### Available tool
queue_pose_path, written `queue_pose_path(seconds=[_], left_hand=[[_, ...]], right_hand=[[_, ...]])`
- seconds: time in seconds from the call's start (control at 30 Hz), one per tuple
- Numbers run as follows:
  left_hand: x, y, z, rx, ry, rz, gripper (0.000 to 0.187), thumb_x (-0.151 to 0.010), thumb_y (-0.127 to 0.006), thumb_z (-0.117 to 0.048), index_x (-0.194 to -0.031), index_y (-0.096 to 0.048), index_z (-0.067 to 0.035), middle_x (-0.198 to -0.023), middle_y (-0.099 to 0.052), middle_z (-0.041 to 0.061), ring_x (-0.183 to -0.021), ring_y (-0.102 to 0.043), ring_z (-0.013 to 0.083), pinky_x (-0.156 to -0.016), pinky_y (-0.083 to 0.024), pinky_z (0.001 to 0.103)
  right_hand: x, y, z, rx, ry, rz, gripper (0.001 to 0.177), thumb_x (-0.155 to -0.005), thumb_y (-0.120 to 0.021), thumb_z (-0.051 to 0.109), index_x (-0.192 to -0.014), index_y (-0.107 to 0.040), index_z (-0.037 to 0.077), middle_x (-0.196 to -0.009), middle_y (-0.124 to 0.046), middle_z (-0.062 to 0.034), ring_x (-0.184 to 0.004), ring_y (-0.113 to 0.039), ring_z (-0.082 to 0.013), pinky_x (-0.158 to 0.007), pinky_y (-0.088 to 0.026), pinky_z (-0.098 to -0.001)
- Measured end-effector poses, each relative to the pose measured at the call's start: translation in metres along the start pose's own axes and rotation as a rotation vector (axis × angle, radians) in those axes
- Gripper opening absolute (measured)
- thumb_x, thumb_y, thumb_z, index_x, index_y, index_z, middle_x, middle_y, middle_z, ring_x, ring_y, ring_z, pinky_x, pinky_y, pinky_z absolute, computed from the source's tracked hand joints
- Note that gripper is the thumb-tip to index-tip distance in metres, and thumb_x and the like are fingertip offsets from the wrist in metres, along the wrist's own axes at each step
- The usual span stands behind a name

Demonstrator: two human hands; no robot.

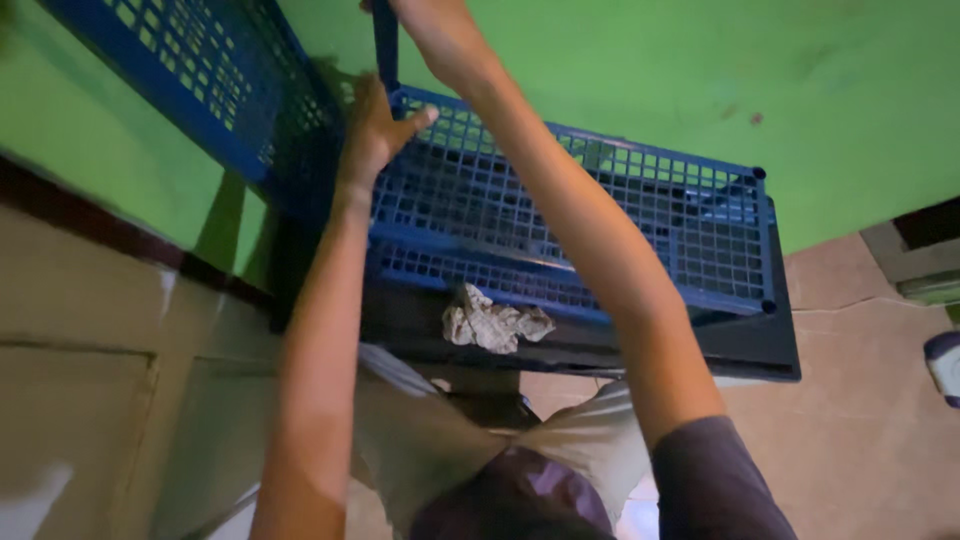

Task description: The person disassembles a blue plastic shelving unit by removing the vertical support poles one at a time and wiping each with a cloth. The person then wipes the remaining grid panels and the black work surface before stacking the disassembled parts.

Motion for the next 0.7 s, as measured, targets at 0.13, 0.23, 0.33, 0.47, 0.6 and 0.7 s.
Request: queue_pose_path(seconds=[0.13,0.23,0.33,0.47,0.6,0.7], left_hand=[[0.020,0.049,-0.072,-0.031,-0.429,-0.289,0.061,-0.114,-0.047,-0.051,-0.155,-0.044,-0.006,-0.154,-0.050,0.025,-0.148,-0.043,0.0386,-0.124,-0.037,0.053],[0.046,0.083,-0.125,0.406,-0.237,-0.158,0.060,-0.108,-0.045,-0.052,-0.148,-0.050,-0.008,-0.130,-0.061,0.015,-0.124,-0.060,0.0256,-0.112,-0.049,0.047],[0.113,0.069,-0.189,0.607,-0.146,0.146,0.049,-0.105,-0.058,-0.039,-0.142,-0.058,-0.008,-0.124,-0.067,0.009,-0.083,-0.062,0.0142,-0.067,-0.054,0.036],[0.186,0.057,-0.241,0.553,-0.401,0.064,0.022,-0.112,-0.056,-0.028,-0.111,-0.059,-0.006,-0.123,-0.072,0.016,-0.126,-0.064,0.0284,-0.103,-0.054,0.036],[0.215,0.061,-0.202,0.611,-0.147,-0.032,0.018,-0.112,-0.060,-0.023,-0.116,-0.057,-0.007,-0.110,-0.069,0.008,-0.100,-0.068,0.0127,-0.088,-0.058,0.025],[0.242,0.048,-0.173,0.595,0.001,-0.040,0.022,-0.107,-0.066,-0.017,-0.121,-0.054,-0.005,-0.097,-0.062,0.005,-0.088,-0.058,0.0091,-0.079,-0.049,0.024]], right_hand=[[0.085,0.012,0.097,-0.083,-0.050,-0.033,0.035,-0.116,-0.049,0.037,-0.110,-0.057,0.004,-0.094,-0.056,0.0003,-0.089,-0.055,-0.0129,-0.084,-0.051,-0.0338],[0.152,0.013,0.145,-0.034,-0.218,0.015,0.029,-0.116,-0.044,0.034,-0.113,-0.052,0.006,-0.094,-0.046,-0.0022,-0.085,-0.047,-0.0166,-0.079,-0.045,-0.0362],[0.202,0.007,0.180,0.003,-0.088,0.019,0.030,-0.117,-0.046,0.027,-0.134,-0.047,0.003,-0.120,-0.053,-0.0070,-0.114,-0.054,-0.0208,-0.103,-0.049,-0.0407],[0.265,-0.011,0.187,0.115,-0.161,0.122,0.029,-0.111,-0.055,0.021,-0.131,-0.045,0.003,-0.123,-0.049,-0.0169,-0.113,-0.052,-0.0293,-0.097,-0.049,-0.0405],[0.338,-0.016,0.163,0.387,-0.149,0.252,0.056,-0.099,-0.068,0.025,-0.144,-0.045,0.000,-0.130,-0.050,-0.0247,-0.121,-0.052,-0.0434,-0.104,-0.046,-0.0497],[0.389,-0.036,0.112,0.664,-0.109,0.318,0.062,-0.085,-0.075,0.032,-0.136,-0.053,0.003,-0.129,-0.054,-0.0270,-0.109,-0.055,-0.0448,-0.091,-0.045,-0.0512]])
Point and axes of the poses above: each hand's wrist, its own x-axis away from the middle knuckle, its own y-axis out of the back of the hand, z = x × y, the point moved 5 cm from there along -x, towards the middle knuckle
